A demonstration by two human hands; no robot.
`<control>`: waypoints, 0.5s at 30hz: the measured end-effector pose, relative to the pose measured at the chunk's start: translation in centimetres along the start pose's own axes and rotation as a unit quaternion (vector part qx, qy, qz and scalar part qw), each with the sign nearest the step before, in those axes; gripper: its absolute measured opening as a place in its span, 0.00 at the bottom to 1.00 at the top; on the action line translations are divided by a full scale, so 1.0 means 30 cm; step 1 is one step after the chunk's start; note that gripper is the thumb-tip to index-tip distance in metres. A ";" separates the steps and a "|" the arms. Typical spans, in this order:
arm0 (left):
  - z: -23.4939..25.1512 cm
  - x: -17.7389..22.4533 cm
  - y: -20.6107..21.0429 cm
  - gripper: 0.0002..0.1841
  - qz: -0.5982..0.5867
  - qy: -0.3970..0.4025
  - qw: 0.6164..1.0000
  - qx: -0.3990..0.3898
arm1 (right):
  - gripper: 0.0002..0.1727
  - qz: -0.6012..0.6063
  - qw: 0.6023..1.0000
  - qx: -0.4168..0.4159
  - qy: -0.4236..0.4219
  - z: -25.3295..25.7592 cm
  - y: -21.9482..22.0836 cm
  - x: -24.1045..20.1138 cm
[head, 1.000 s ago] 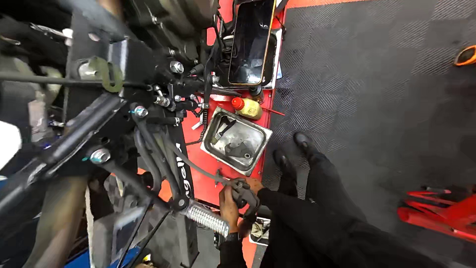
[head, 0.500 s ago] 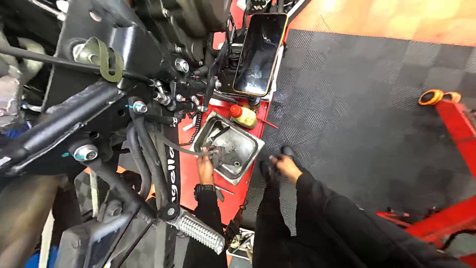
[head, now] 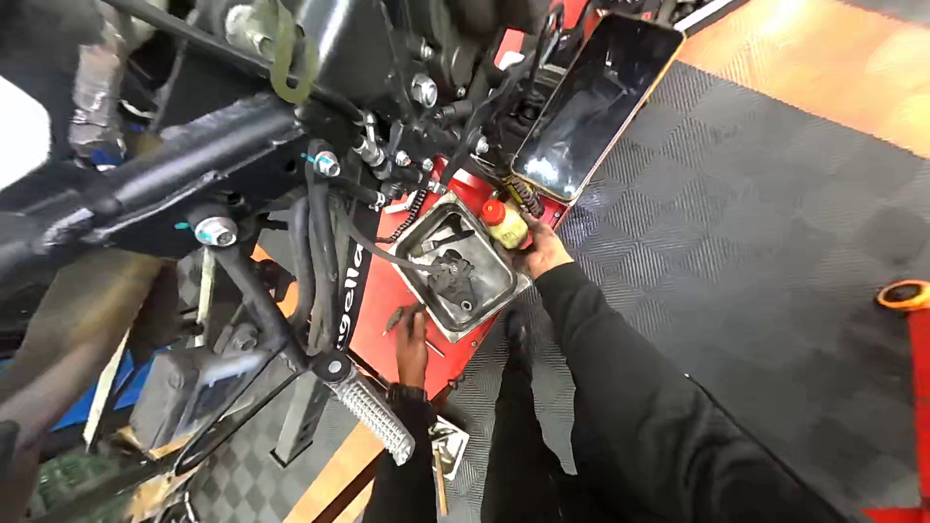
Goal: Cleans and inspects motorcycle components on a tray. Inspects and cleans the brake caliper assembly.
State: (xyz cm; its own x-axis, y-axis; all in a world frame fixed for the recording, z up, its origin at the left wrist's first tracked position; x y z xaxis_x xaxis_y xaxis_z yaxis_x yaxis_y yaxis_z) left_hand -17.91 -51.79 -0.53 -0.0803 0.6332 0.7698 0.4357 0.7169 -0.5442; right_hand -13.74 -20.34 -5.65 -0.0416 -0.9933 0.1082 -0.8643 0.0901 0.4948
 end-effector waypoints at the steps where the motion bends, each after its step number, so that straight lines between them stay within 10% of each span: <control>1: -0.059 -0.036 0.007 0.24 -0.020 -0.006 1.000 0.009 | 0.32 -0.011 1.000 0.003 -0.003 -0.004 -0.012 0.012; 10: -0.495 -0.073 0.200 0.25 -0.045 -0.051 0.998 0.020 | 0.39 -0.174 0.983 0.053 0.006 -0.030 -0.101 -0.022; 15: -0.434 0.075 0.309 0.22 0.009 0.027 0.999 -0.032 | 0.35 -0.553 0.720 0.283 -0.309 -0.074 0.000 -0.243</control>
State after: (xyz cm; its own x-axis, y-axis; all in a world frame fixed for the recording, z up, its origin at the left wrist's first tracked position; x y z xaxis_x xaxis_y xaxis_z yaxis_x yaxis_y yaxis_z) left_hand -2.39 -47.53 0.49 -0.0249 0.6276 0.7782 0.4937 0.6846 -0.5363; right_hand -12.32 -12.93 -4.52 0.7651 -0.2942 -0.5727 -0.5991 -0.6513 -0.4657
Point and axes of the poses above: each hand's wrist, its own z-axis towards the middle knuckle, its own y-axis out of the palm, x = y × z, the point moved 5 cm from there along z, towards the middle knuckle, and after that the axes turned 10 degrees about y, right-handed, at the moved point
